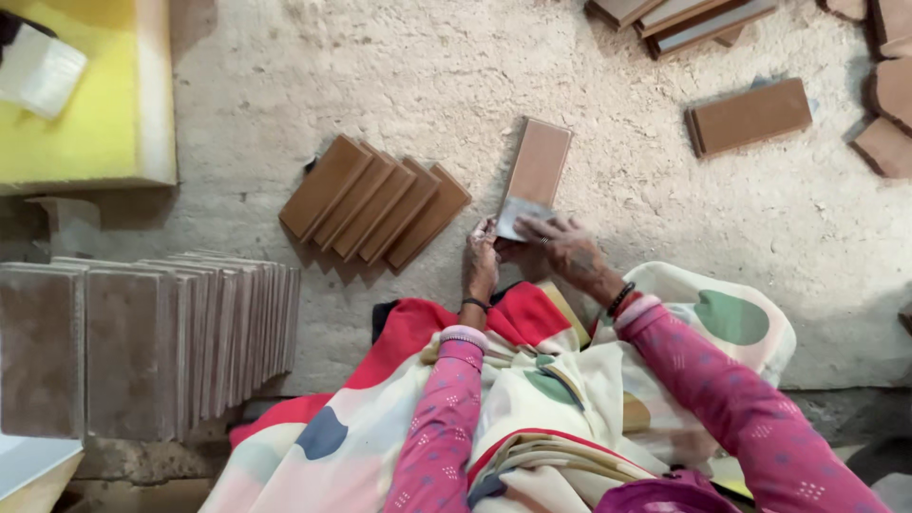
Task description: The person sits on the floor and sands small rectangular wooden blocks using a sanding block. They pick up each block, rub its surfaces and edges, and place the finished pieces into a growing stack nearby.
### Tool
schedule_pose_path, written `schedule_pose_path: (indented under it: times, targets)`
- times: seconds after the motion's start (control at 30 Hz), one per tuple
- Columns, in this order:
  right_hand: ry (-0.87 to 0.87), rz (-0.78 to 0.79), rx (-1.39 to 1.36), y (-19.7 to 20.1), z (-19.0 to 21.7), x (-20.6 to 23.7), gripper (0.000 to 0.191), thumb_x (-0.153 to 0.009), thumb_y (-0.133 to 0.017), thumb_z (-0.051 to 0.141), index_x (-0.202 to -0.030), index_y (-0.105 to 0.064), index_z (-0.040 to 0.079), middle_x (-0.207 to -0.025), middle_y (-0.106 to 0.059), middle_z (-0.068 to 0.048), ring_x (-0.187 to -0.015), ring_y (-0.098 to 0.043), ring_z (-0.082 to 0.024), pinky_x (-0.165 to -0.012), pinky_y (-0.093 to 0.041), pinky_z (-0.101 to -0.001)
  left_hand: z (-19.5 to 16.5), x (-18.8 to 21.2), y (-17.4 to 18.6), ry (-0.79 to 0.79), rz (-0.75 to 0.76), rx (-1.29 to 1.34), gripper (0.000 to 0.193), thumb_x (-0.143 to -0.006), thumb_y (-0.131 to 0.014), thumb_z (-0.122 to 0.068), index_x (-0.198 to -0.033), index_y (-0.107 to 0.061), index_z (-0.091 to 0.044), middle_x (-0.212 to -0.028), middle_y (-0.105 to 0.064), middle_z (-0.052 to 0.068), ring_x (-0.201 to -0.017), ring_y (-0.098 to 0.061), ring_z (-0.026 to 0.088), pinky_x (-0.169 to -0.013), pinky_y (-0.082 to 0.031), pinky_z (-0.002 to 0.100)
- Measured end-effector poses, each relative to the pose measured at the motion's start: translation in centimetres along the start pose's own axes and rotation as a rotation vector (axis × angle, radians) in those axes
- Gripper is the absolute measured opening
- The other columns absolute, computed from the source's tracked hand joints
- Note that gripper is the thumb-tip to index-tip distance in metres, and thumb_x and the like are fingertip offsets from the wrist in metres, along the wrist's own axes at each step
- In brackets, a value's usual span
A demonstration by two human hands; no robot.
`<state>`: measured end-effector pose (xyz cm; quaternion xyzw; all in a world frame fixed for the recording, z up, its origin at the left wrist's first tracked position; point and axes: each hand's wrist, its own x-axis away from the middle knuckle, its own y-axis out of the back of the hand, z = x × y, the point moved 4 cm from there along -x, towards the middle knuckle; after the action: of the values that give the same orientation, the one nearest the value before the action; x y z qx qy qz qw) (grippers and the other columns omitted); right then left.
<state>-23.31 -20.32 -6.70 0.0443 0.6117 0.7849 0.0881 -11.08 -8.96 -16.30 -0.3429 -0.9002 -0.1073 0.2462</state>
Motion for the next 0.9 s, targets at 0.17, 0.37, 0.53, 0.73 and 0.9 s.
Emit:
schedule_pose_path:
  times: [0.17, 0.37, 0.53, 0.73, 0.9]
  targets:
    - [-0.273, -0.273, 0.111, 3.1, -9.1, -7.5, 0.036, -0.108, -0.047, 0.016, -0.138, -0.067, 0.015, -0.137, -0.067, -0.005, -0.105, -0.06, -0.027, -0.087, -0.049, -0.0395, -1.4, -0.3, -1.1, 0.058, 0.212, 0.623, 0.034, -0.106, -0.053, -0.032, -0.115, -0.058, 0.0, -0.102, -0.071, 0.013, -0.083, -0.076, 0.025, -0.071, -0.066, 0.04]
    - [-0.218, -0.195, 0.063, 2.8, -4.5, -9.1, 0.035, -0.104, -0.048, 0.018, -0.132, -0.069, 0.015, -0.136, -0.066, -0.003, -0.098, -0.06, -0.028, -0.085, -0.051, -0.038, 0.0, -1.1, -1.2, 0.05, 0.186, 0.516, 0.03, -0.11, -0.051, -0.028, -0.115, -0.062, -0.001, -0.102, -0.07, 0.015, -0.084, -0.072, 0.025, -0.068, -0.062, 0.038]
    - [0.028, -0.153, -0.022, 0.3, 1.5, -2.4, 0.054, -0.089, -0.057, 0.014, -0.142, -0.061, 0.009, -0.142, -0.062, -0.007, -0.104, -0.063, -0.027, -0.086, -0.051, -0.042, 0.8, -1.1, -0.5, 0.027, 0.036, 0.006, 0.027, -0.112, -0.054, -0.024, -0.113, -0.065, 0.001, -0.095, -0.071, 0.02, -0.081, -0.071, 0.032, -0.069, -0.058, 0.042]
    - [-0.468, -0.201, -0.15, 1.3, -9.5, -7.5, 0.037, -0.107, -0.046, 0.018, -0.139, -0.064, 0.016, -0.128, -0.066, -0.016, -0.104, -0.061, -0.035, -0.087, -0.051, -0.0439, -1.2, -0.7, -1.2, 0.087, 0.213, 0.652, 0.026, -0.107, -0.051, -0.025, -0.119, -0.055, -0.003, -0.1, -0.069, 0.016, -0.086, -0.075, 0.032, -0.072, -0.066, 0.044]
    - [-0.427, -0.217, 0.049, 2.3, -7.0, -7.9, 0.042, -0.103, -0.045, 0.019, -0.139, -0.065, 0.017, -0.125, -0.068, -0.012, -0.106, -0.062, -0.032, -0.088, -0.048, -0.0474, -2.7, -0.7, -1.4, 0.039, 0.219, 0.613, 0.027, -0.107, -0.052, -0.025, -0.118, -0.054, 0.0, -0.101, -0.066, 0.017, -0.086, -0.075, 0.034, -0.071, -0.066, 0.046]
